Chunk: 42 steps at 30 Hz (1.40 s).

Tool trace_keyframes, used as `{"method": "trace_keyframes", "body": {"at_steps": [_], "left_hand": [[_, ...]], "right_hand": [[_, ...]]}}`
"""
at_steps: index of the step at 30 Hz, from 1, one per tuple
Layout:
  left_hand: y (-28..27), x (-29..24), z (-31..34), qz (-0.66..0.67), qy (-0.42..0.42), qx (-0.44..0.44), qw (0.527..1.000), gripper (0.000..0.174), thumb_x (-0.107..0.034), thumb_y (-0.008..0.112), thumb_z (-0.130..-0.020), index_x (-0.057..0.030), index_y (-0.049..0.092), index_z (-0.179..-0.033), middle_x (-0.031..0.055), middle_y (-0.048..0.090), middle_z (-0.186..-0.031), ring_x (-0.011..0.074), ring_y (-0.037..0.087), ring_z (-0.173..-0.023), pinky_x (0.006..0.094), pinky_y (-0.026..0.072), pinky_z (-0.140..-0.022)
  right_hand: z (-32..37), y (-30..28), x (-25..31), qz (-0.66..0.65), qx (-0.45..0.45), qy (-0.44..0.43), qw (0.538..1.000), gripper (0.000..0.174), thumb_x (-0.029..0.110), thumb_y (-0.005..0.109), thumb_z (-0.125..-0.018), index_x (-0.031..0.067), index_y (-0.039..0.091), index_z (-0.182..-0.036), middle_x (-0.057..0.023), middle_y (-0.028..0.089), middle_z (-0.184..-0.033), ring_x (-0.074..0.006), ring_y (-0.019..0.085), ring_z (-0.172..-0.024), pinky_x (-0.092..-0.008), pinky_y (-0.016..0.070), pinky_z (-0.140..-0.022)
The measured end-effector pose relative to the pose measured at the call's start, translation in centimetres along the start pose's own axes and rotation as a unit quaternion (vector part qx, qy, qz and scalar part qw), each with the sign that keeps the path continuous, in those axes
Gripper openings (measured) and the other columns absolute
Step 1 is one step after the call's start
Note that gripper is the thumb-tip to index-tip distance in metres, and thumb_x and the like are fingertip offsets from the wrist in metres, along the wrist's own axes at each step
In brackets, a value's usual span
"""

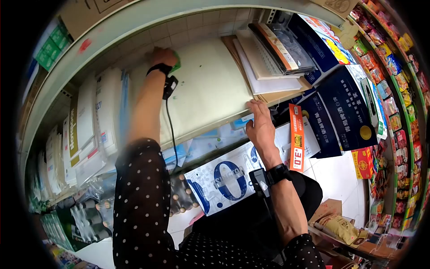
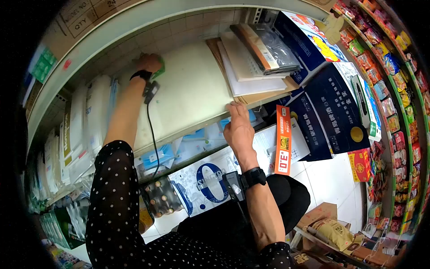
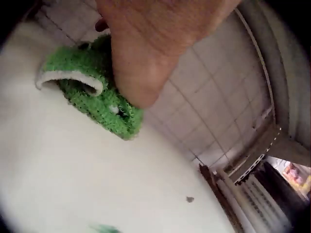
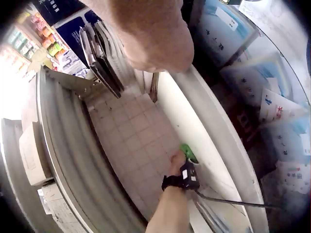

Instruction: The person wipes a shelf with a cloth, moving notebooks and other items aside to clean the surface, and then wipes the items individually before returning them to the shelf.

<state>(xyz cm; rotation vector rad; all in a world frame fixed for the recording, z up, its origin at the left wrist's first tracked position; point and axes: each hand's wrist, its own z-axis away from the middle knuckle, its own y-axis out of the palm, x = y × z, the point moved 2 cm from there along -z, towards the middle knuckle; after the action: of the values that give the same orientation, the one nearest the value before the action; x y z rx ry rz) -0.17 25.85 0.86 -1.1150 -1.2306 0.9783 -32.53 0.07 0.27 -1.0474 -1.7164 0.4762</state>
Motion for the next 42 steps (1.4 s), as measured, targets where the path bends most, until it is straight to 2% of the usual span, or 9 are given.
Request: {"method": "trace_keyframes", "body": {"at_steps": [4,8,11,18,24,33,36,40,42], "left_hand": [[0.1,2.1,1.9,0.046,-0.059,-0.016,0.997,0.038,-0.028,0.048,-0.09,-0.0076,0.069,-0.114,0.0189,0.061,-0.126,0.0377,0.059,-0.115,0.0464,0.0513,-0.093],[-0.7,2.5,4.8,0.11,-0.058,-0.012,0.992,0.038,-0.026,0.046,-0.09,0.0025,0.07,-0.099,0.026,0.067,-0.102,0.0401,0.066,-0.091,0.0498,0.054,-0.08],[-1.0,2.6,7.0,0.04,0.022,0.032,0.998,0.036,-0.028,0.046,-0.09,-0.0067,0.072,-0.107,0.021,0.066,-0.116,0.0372,0.065,-0.105,0.0458,0.0547,-0.083],[-1.8,1.2,16.9,0.064,0.118,0.024,0.991,0.076,-0.06,0.036,-0.094,0.0093,0.068,-0.098,0.0296,0.066,-0.101,0.0403,0.065,-0.092,0.0462,0.0522,-0.086],[-2.4,-0.1,24.9,0.084,0.185,0.009,0.979,0.083,-0.061,0.048,-0.088,0.0177,0.057,-0.112,0.0352,0.055,-0.117,0.0453,0.057,-0.106,0.0468,0.0487,-0.092],[0.2,2.4,12.1,0.069,0.083,0.074,0.991,0.067,-0.048,0.052,-0.085,0.0078,0.058,-0.122,0.0348,0.052,-0.123,0.0458,0.047,-0.118,0.0491,0.0448,-0.098],[0.5,3.5,9.0,0.147,-0.057,0.008,0.988,0.06,-0.048,0.051,-0.085,-0.0001,0.064,-0.12,0.029,0.055,-0.126,0.0451,0.045,-0.123,0.0482,0.0442,-0.1],[1.5,5.3,4.1,0.12,-0.094,0.05,0.987,0.053,-0.044,0.052,-0.086,-0.0043,0.067,-0.117,0.0149,0.062,-0.127,0.0371,0.053,-0.122,0.0455,0.0446,-0.101],[1.5,6.0,3.5,0.161,-0.142,0.027,0.976,0.052,-0.043,0.052,-0.086,-0.0039,0.067,-0.118,0.0169,0.062,-0.127,0.0368,0.057,-0.117,0.046,0.0457,-0.1]], "right_hand": [[0.0,0.0,-0.1,0.001,0.004,0.004,1.0,0.047,-0.012,0.052,-0.068,0.0013,0.057,-0.112,-0.0153,0.057,-0.124,-0.0357,0.048,-0.124,-0.0403,0.0427,-0.103],[0.2,0.3,-0.3,0.011,-0.007,-0.01,1.0,0.048,-0.011,0.053,-0.067,0.0016,0.056,-0.113,-0.016,0.055,-0.124,-0.0367,0.046,-0.125,-0.0414,0.0427,-0.103],[0.3,0.4,-0.4,0.006,-0.001,0.0,1.0,0.049,-0.01,0.054,-0.066,0.002,0.055,-0.113,-0.0161,0.054,-0.124,-0.0378,0.045,-0.125,-0.0422,0.0427,-0.102],[0.5,0.4,-0.4,0.003,-0.015,-0.015,1.0,0.048,-0.009,0.055,-0.066,0.0012,0.056,-0.113,-0.0158,0.054,-0.12,-0.0374,0.048,-0.119,-0.0412,0.0441,-0.099],[0.6,0.1,-0.5,-0.001,-0.013,-0.026,1.0,0.049,-0.01,0.054,-0.066,0.0006,0.056,-0.114,-0.0156,0.055,-0.122,-0.0362,0.047,-0.123,-0.0406,0.0422,-0.102],[0.3,0.1,-0.6,0.014,0.016,-0.027,0.999,0.051,-0.009,0.054,-0.067,0.0006,0.056,-0.117,-0.0165,0.054,-0.127,-0.0368,0.045,-0.126,-0.0408,0.0416,-0.104],[0.3,-0.1,-0.2,0.018,0.02,-0.022,0.999,0.051,-0.009,0.054,-0.067,0.001,0.055,-0.117,-0.0169,0.054,-0.127,-0.0371,0.045,-0.126,-0.0407,0.0416,-0.104],[0.2,0.4,-0.2,0.037,0.016,-0.036,0.999,0.051,-0.01,0.054,-0.067,0.0008,0.055,-0.117,-0.0169,0.054,-0.126,-0.0372,0.045,-0.126,-0.0409,0.0413,-0.105],[0.1,0.3,-0.2,0.04,0.023,-0.036,0.998,0.051,-0.01,0.054,-0.067,0.0007,0.054,-0.117,-0.0167,0.054,-0.125,-0.0373,0.044,-0.126,-0.0409,0.0411,-0.105]]}}
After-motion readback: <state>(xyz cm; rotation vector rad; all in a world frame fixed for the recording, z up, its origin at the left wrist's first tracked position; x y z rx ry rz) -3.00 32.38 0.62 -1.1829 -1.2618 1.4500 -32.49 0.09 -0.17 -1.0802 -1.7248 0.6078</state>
